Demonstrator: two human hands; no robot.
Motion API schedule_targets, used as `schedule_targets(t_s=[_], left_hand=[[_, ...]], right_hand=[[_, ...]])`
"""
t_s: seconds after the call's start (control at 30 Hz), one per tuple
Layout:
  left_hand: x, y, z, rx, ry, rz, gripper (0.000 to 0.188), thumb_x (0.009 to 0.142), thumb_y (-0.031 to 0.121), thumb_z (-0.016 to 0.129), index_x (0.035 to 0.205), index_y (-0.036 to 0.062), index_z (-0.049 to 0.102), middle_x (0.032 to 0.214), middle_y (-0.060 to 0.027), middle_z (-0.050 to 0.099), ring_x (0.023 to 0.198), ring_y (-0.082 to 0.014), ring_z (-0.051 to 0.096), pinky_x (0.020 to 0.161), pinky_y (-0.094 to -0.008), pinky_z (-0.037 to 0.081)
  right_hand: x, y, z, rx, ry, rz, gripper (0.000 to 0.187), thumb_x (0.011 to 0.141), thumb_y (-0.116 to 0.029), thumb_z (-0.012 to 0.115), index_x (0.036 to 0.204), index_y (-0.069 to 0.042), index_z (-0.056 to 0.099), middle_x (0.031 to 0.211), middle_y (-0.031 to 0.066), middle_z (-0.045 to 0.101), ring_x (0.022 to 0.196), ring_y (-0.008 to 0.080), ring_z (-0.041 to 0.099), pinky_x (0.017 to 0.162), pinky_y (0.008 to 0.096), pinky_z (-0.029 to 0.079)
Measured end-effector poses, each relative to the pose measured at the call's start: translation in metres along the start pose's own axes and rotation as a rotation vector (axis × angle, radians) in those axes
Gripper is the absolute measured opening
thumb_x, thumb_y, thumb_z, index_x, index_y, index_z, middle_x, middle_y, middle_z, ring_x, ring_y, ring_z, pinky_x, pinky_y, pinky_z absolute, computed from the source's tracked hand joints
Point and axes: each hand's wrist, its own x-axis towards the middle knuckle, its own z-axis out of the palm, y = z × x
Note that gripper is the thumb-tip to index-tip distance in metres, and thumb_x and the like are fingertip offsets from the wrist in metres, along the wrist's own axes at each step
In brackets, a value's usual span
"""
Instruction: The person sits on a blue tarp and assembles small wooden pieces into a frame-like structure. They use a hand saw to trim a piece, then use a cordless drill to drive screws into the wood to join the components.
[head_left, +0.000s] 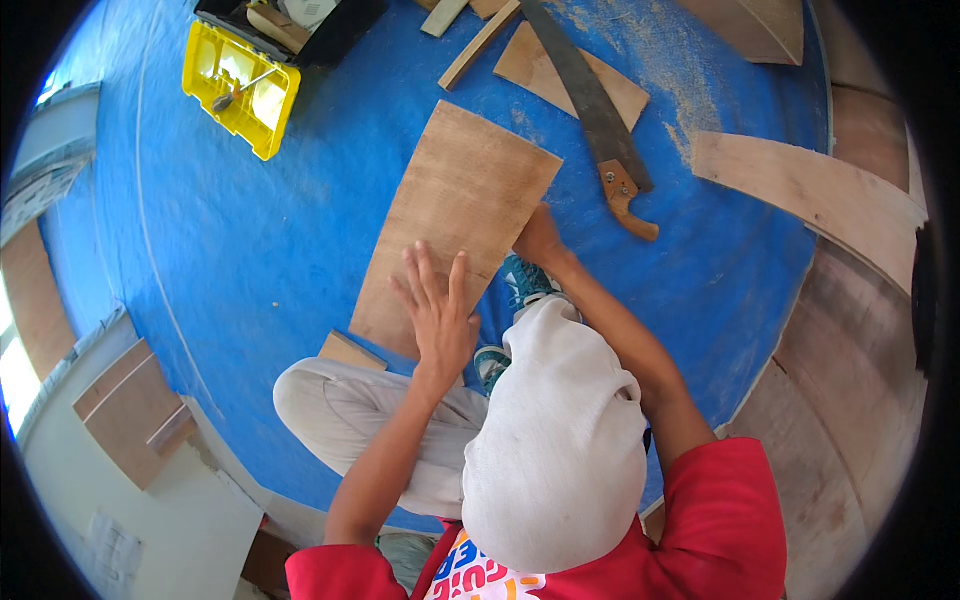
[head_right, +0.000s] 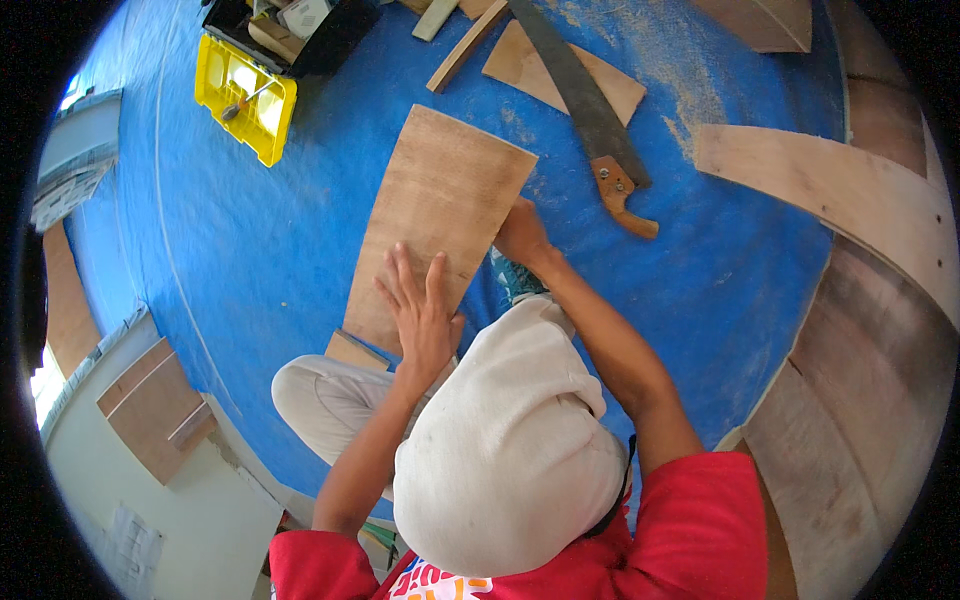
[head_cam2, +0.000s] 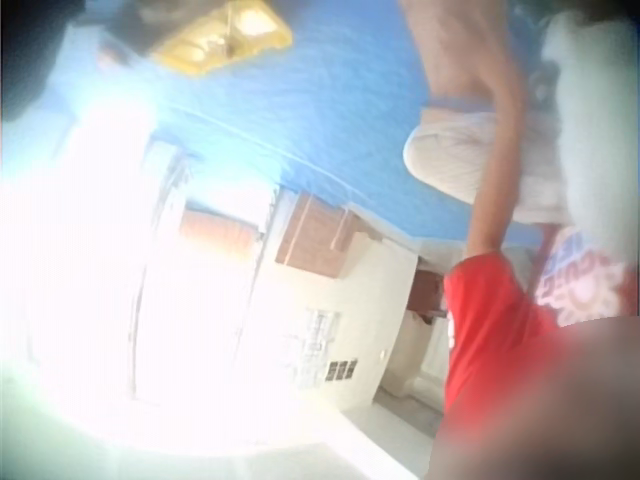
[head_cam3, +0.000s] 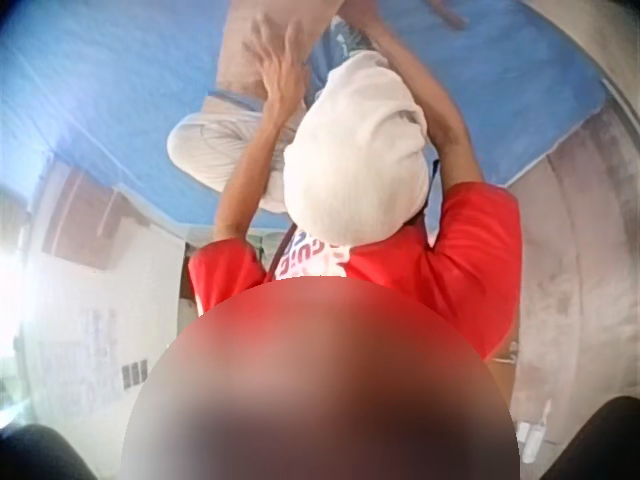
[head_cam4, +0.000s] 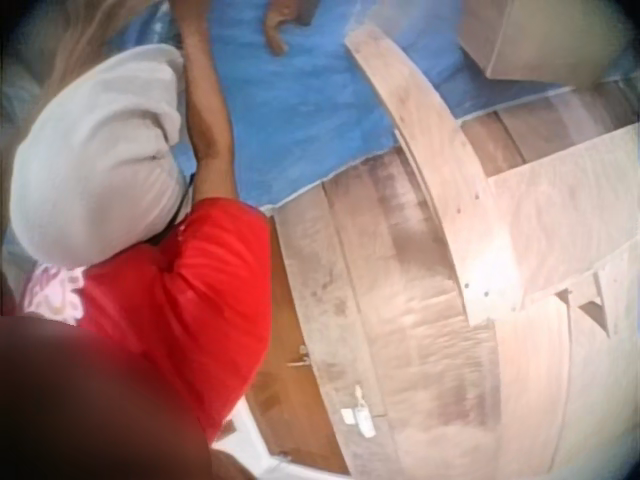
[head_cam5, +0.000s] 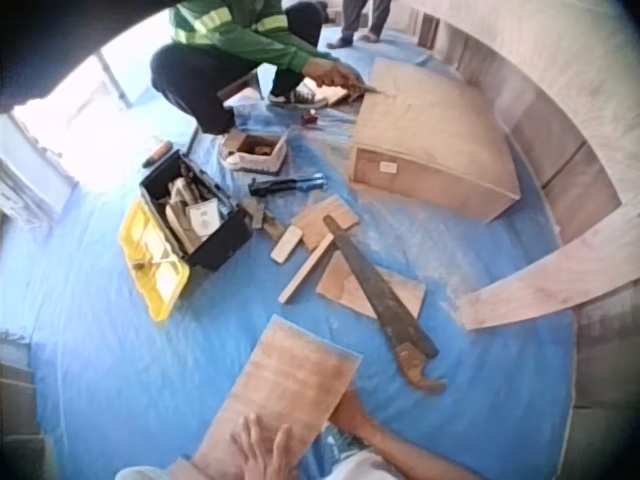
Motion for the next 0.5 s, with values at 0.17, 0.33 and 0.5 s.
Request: schedule_targets(t_s=[0.17,0.33,0.5], left_hand=[[0.059,-0.009,-0.009,-0.181,0.172,-0.061,0.089,0.076,0.037,0.091,0.147,0.0076,0.045,0.152,-0.0279,0.036,0.153,-0.0485,0.021,0.122,-0.0697,0.012],[0.13,-0.034,-0.002,-0.552,0.445,0.01,0.097,0.074,0.051,0.091,0.144,0.0034,0.044,0.142,-0.0273,0.048,0.14,-0.0467,0.042,0.115,-0.0553,0.036],[0.15,-0.071,-0.004,-0.656,0.116,-0.171,0.095,0.076,0.059,0.087,0.141,0.0001,0.05,0.129,-0.027,0.06,0.112,-0.0402,0.064,0.094,-0.049,0.053]], right_hand=[[0.007,-0.006,-0.009,0.089,0.127,0.0,0.037,0.087,-0.013,0.075,0.122,-0.004,0.07,0.119,0.0187,0.073,0.115,0.0381,0.068,0.095,0.0458,0.054],[0.012,-0.008,-0.009,0.175,0.032,0.11,0.047,0.089,-0.009,0.074,0.134,-0.004,0.063,0.137,0.0196,0.065,0.132,0.0373,0.056,0.11,0.0454,0.044],[0.009,-0.01,-0.003,0.166,0.058,0.142,0.044,0.087,-0.008,0.076,0.129,-0.002,0.065,0.131,0.0209,0.067,0.127,0.0397,0.06,0.106,0.0463,0.048]])
